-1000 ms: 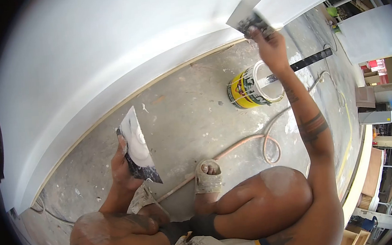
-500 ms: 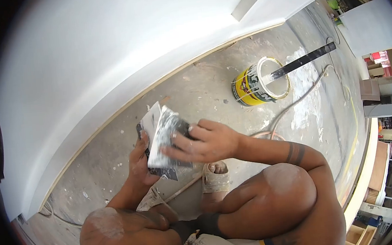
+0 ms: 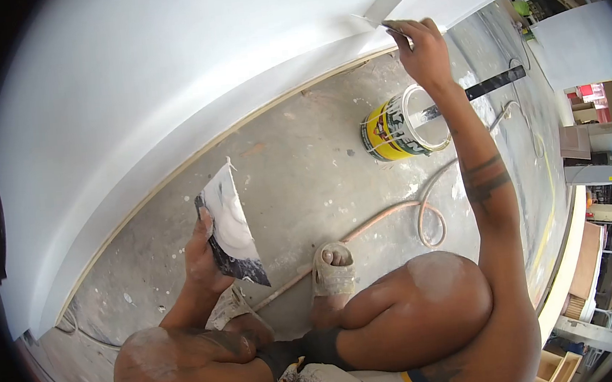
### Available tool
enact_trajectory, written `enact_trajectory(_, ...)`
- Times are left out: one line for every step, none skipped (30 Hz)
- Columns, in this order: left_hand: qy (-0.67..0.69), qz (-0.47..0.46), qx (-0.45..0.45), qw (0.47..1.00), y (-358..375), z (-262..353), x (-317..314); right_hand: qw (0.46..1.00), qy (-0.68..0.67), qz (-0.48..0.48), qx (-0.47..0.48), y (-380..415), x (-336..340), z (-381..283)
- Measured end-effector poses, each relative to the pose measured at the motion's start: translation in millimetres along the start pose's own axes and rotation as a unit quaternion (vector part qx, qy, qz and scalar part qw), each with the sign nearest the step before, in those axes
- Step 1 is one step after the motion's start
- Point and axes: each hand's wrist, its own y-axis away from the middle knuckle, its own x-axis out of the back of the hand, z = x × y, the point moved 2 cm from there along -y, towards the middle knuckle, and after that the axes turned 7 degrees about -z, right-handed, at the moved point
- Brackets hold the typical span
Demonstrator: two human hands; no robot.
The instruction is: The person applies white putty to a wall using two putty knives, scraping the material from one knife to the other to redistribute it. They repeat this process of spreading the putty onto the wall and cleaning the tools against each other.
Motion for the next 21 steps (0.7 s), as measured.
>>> enact_trajectory(-0.006,-0.010,-0.003,1.000,0.1,3.1,-2.3,1.000,0.021,-0.012,0.016,-5.5,-3.7,4.1)
enact_trajectory(-0.011,-0.019,-0.006,1.000,0.4,5.0,-3.9,1.000,0.021,-0.013,0.015,-9.3,-7.8,7.6)
enact_trajectory(-0.011,-0.017,-0.005,1.000,0.8,4.5,-4.9,0.998,0.044,-0.024,0.028,-12.6,-12.5,9.7)
enact_trajectory(-0.014,-0.001,-0.009,1.000,1.0,3.9,-5.3,0.996,0.068,-0.033,0.040,-15.5,-16.4,10.5)
enact_trajectory(-0.016,0.014,-0.013,1.000,1.2,3.7,-5.2,0.996,0.066,-0.034,0.040,-18.2,-19.3,11.8)
enact_trajectory(-0.016,0.016,-0.012,1.000,1.8,3.6,-5.0,0.994,0.088,-0.042,0.049,-19.7,-21.8,12.6)
enact_trajectory(-0.021,0.013,-0.012,1.000,2.4,3.4,-4.8,0.991,0.110,-0.051,0.058,-20.3,-23.3,12.4)
enact_trajectory(-0.026,0.010,-0.013,1.000,2.6,3.3,-4.5,0.991,0.109,-0.053,0.058,-21.2,-24.2,12.8)
enact_trajectory(-0.025,0.012,-0.013,1.000,2.8,3.2,-3.5,0.990,0.114,-0.053,0.056,-21.7,-25.2,12.9)
enact_trajectory(-0.024,0.007,-0.013,1.000,2.8,3.3,-2.7,0.990,0.119,-0.053,0.055,-22.0,-27.5,14.0)
enact_trajectory(-0.024,0.002,-0.014,1.000,2.8,3.5,-2.3,0.990,0.117,-0.054,0.055,-22.4,-29.8,15.2)
enact_trajectory(-0.024,0.004,-0.013,1.000,3.0,3.8,-2.6,0.989,0.125,-0.054,0.062,-22.6,-31.2,16.5)
enact_trajectory(-0.028,0.008,-0.014,0.999,3.4,4.3,-3.4,0.987,0.132,-0.052,0.069,-22.6,-32.5,17.8)
enact_trajectory(-0.032,0.012,-0.014,0.999,3.8,4.7,-3.8,0.988,0.131,-0.052,0.069,-23.0,-33.8,19.4)
enact_trajectory(-0.033,0.012,-0.014,0.999,4.2,4.7,-3.2,0.987,0.133,-0.047,0.074,-23.3,-34.5,20.8)
enact_trajectory(-0.033,0.012,-0.014,0.999,4.4,4.7,-2.2,0.987,0.136,-0.041,0.079,-23.2,-34.3,20.5)
enact_trajectory(-0.034,0.012,-0.014,0.999,4.8,4.5,-1.6,0.987,0.135,-0.041,0.078,-22.5,-34.2,20.3)
enact_trajectory(-0.034,0.012,-0.013,0.999,4.8,4.3,-2.0,0.986,0.136,-0.039,0.083,-22.8,-34.0,20.0)
enact_trajectory(-0.033,0.016,-0.014,0.999,4.8,4.0,-2.2,0.986,0.138,-0.038,0.088,-23.1,-34.1,19.7)
enact_trajectory(-0.032,0.020,-0.014,0.999,5.0,3.5,-2.1,0.986,0.138,-0.037,0.087,-22.8,-34.7,19.5)
enact_trajectory(-0.033,0.020,-0.014,0.999,5.3,3.3,-1.5,0.985,0.140,-0.039,0.092,-23.0,-35.4,19.1)
